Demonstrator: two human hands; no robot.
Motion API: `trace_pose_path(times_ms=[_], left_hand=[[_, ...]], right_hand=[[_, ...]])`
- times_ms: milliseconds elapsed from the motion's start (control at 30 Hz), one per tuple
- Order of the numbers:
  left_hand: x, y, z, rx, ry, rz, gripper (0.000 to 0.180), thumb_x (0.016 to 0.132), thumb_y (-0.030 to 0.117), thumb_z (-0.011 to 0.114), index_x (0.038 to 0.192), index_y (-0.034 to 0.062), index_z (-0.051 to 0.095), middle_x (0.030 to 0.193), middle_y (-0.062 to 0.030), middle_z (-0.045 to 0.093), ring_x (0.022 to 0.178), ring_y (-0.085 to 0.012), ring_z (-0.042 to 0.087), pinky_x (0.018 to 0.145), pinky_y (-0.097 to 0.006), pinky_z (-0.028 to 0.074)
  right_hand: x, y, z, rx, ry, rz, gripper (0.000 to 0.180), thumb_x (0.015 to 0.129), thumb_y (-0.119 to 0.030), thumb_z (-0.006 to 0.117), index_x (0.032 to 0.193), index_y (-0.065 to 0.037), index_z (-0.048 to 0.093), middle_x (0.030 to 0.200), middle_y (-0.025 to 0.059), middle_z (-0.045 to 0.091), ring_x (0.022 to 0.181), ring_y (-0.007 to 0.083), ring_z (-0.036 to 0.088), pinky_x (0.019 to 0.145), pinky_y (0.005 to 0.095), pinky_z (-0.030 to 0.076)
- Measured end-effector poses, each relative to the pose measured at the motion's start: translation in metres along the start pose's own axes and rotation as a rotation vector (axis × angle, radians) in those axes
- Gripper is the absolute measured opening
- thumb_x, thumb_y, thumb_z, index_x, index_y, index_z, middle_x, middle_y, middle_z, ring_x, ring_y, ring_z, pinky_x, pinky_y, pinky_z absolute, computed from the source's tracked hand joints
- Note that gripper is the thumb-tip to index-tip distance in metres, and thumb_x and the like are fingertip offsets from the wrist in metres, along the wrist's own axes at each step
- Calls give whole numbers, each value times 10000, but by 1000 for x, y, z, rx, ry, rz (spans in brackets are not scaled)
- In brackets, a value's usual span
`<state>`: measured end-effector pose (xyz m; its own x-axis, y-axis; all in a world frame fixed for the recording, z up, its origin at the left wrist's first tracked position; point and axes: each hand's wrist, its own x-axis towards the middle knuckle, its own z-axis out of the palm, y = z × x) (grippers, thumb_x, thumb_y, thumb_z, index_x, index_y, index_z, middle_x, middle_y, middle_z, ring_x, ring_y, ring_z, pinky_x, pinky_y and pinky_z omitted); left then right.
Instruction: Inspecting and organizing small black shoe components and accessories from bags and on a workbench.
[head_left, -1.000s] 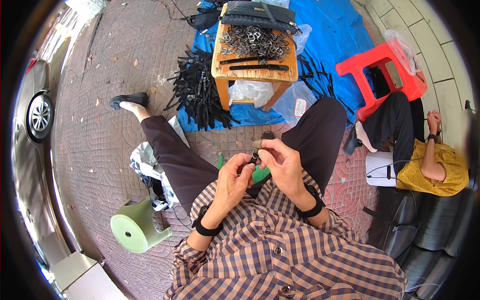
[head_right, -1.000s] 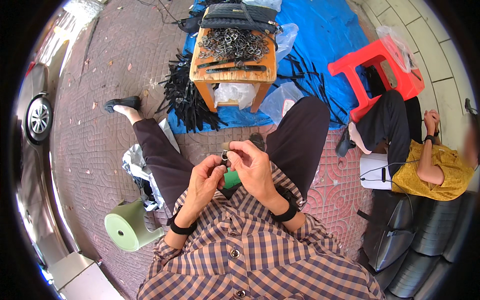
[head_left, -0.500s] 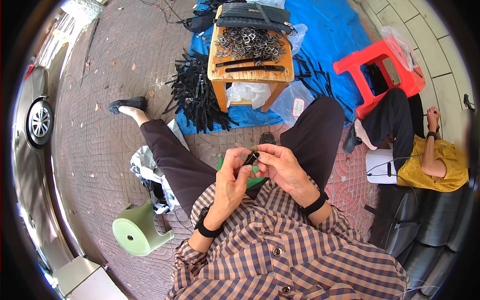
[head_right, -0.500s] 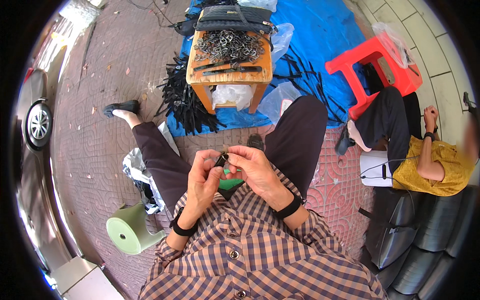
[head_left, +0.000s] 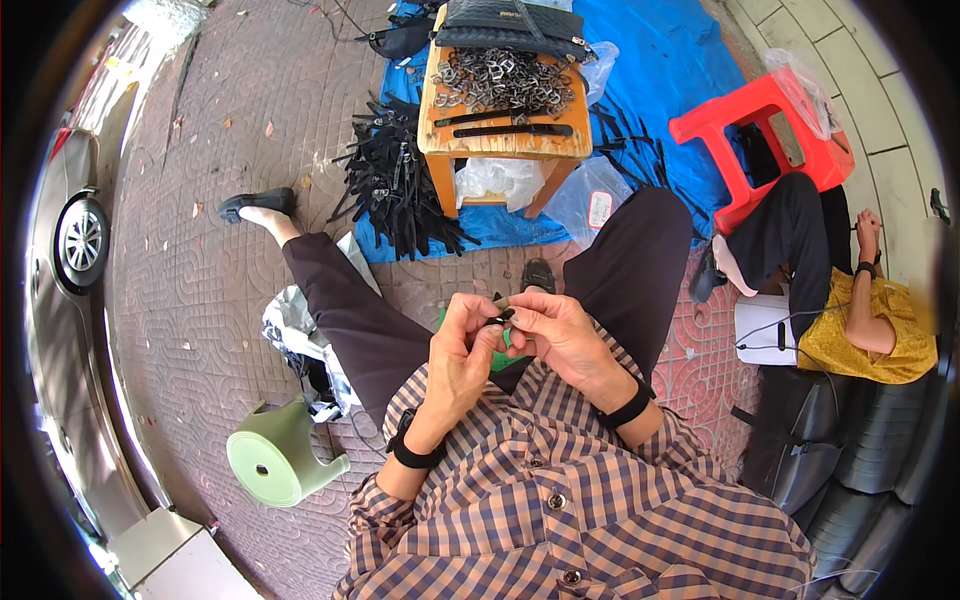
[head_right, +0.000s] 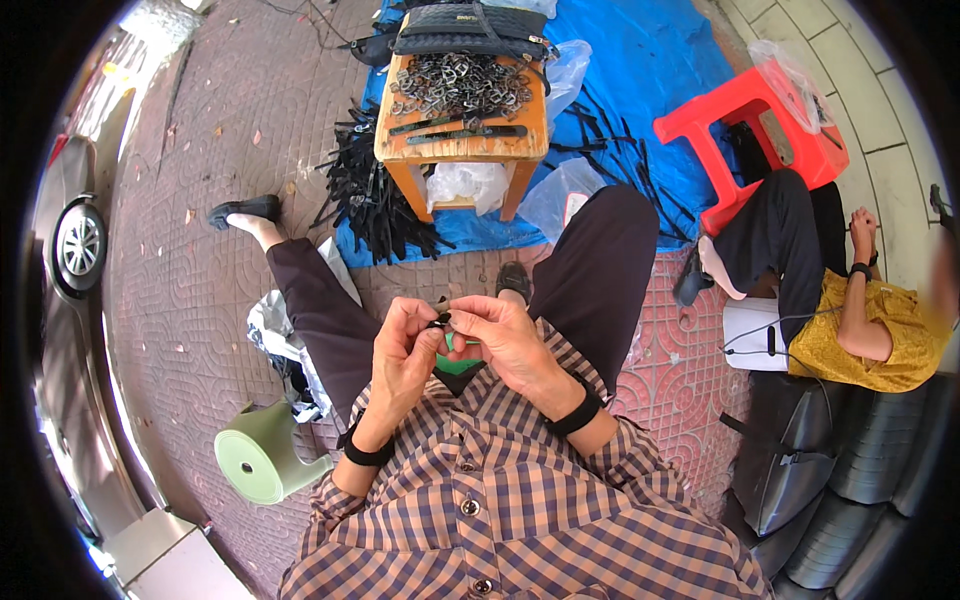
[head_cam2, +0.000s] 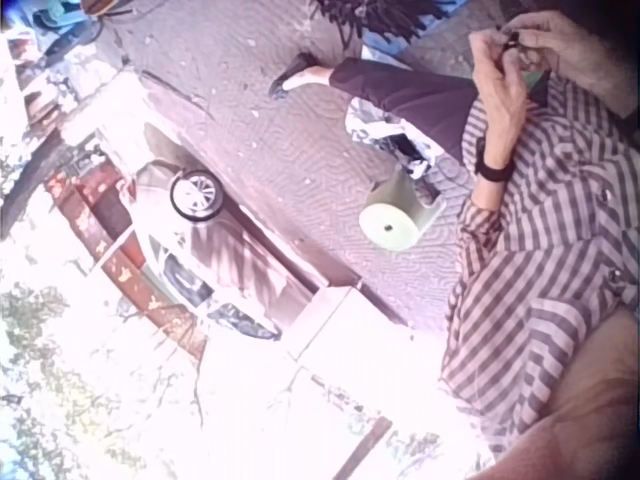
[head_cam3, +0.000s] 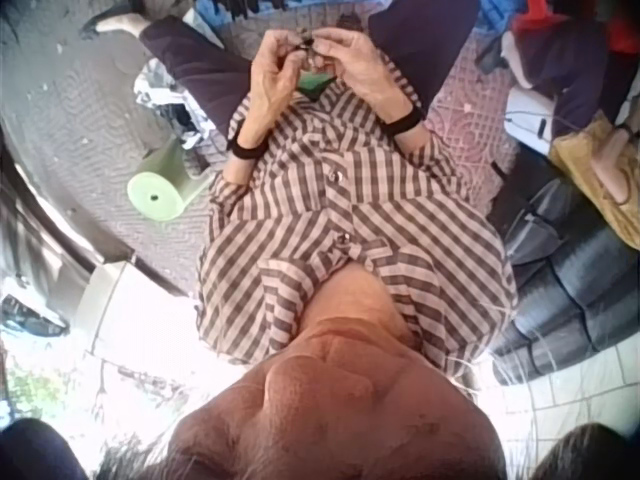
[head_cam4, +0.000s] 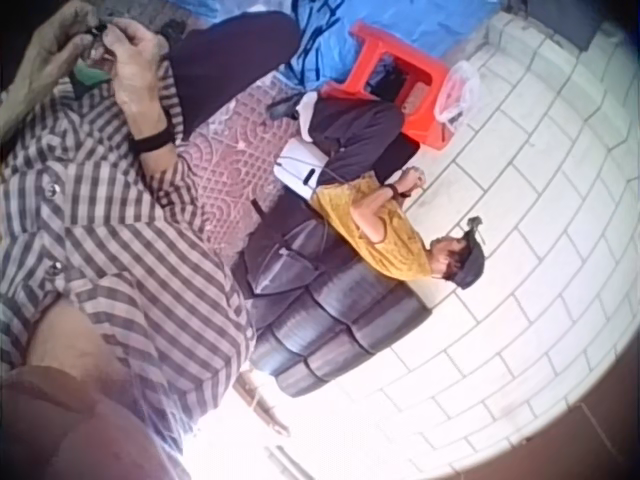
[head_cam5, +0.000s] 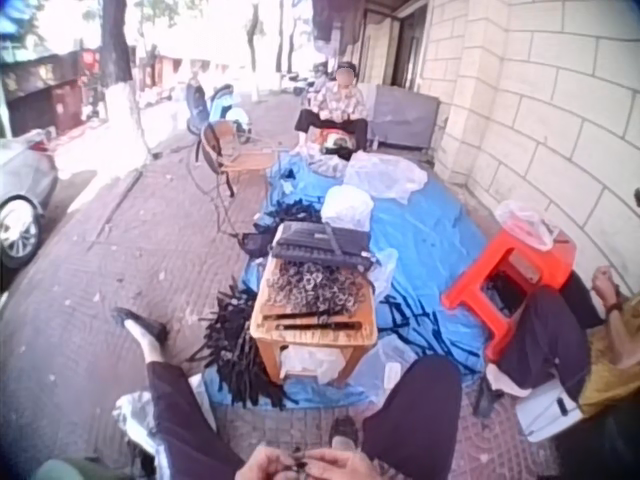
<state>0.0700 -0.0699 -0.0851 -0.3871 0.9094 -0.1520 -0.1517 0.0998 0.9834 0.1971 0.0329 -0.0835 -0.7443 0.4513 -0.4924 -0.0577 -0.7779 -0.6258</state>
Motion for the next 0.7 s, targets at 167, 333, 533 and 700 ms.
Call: trace_pose_path(times_ms=[167, 333, 533, 700], left_hand=[[-2, 7, -4, 11, -38, -103, 160, 886, -25, 538, 1033, 14, 492, 692, -36, 565, 631, -74, 520, 575, -221, 403], [-3, 10, -1, 126, -103, -24, 240, 843, 62, 654, 1025, 16, 504, 732, -50, 583, 650, -76, 524, 587, -231, 416], [-8, 6, 9, 145, 45, 75, 290, 766, 120, 758, 955, 34, 555, 821, -61, 607, 653, -114, 529, 590, -254, 437], [-7, 9, 11, 291, 220, 260, 217, 727, 114, 775, 840, 51, 600, 882, -59, 590, 651, -153, 531, 575, -264, 441]], right_hand=[[0, -11, -2, -721, 108, -234, 331, 931, -331, 594, 877, -5, 622, 674, 54, 590, 626, 128, 540, 574, 265, 435], [0, -16, -3, -974, 27, -361, 387, 923, -307, 583, 690, 2, 580, 551, 73, 489, 560, 165, 410, 562, 340, 357], [-5, -20, 6, -803, -80, -297, 415, 977, -287, 521, 680, -4, 582, 545, 20, 506, 517, 73, 449, 485, 264, 358], [-9, -10, 17, -592, -54, -299, 393, 969, -282, 546, 654, -47, 541, 549, -58, 423, 478, 6, 338, 435, 203, 237]])
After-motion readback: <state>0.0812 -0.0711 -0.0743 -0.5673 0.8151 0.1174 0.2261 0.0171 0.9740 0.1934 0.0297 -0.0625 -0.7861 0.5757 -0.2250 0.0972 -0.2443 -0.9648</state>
